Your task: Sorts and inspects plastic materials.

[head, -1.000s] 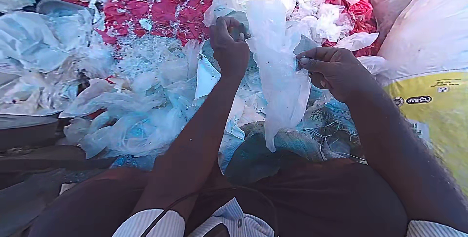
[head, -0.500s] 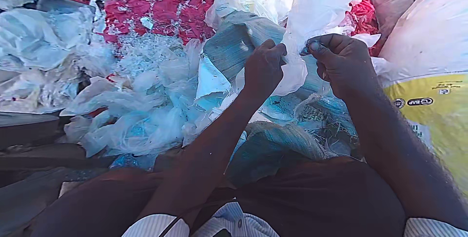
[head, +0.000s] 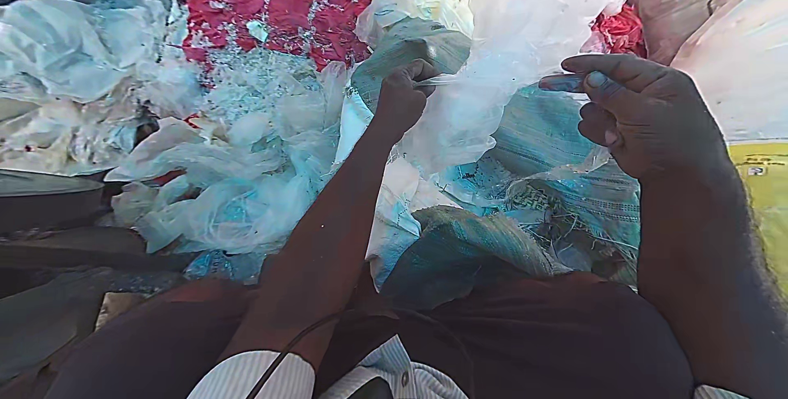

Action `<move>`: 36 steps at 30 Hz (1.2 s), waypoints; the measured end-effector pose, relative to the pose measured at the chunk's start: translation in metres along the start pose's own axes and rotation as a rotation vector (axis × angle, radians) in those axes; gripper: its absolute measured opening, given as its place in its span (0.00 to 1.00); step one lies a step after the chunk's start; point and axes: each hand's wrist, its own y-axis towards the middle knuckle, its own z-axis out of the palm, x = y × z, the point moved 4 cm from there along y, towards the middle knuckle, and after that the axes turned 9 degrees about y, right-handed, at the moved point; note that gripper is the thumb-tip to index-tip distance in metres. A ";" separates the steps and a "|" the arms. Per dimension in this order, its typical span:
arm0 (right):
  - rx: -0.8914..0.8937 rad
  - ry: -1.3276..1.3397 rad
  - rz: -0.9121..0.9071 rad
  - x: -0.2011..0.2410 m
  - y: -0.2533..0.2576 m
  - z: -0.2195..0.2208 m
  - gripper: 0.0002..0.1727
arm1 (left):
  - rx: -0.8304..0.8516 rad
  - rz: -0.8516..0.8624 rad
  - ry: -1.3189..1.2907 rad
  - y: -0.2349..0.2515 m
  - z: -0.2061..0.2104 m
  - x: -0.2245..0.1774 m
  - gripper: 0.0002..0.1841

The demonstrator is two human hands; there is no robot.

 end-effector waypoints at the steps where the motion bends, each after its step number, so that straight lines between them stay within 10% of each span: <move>1: 0.017 0.055 0.006 0.000 0.001 0.001 0.17 | 0.107 -0.006 -0.004 -0.002 0.000 -0.004 0.15; 5: 0.056 0.130 0.004 -0.003 0.004 0.009 0.18 | 0.354 0.008 0.022 -0.010 0.004 -0.030 0.29; 12: 0.141 0.150 -0.055 0.005 0.004 0.018 0.17 | 0.173 0.245 0.187 -0.025 0.055 -0.073 0.36; 19: 0.128 0.100 -0.023 0.002 0.000 0.014 0.17 | -0.237 0.320 0.263 -0.029 0.047 -0.065 0.05; 26: 0.132 -0.064 0.042 -0.005 -0.001 0.035 0.19 | -0.363 0.001 0.399 -0.011 0.012 -0.033 0.06; 31: 0.047 -0.022 -0.129 -0.001 -0.021 -0.049 0.15 | -0.489 -0.508 0.092 0.004 -0.058 0.066 0.11; 36: -0.039 0.039 -0.091 -0.032 -0.022 -0.109 0.14 | -0.516 -0.358 -0.082 0.003 -0.065 0.069 0.07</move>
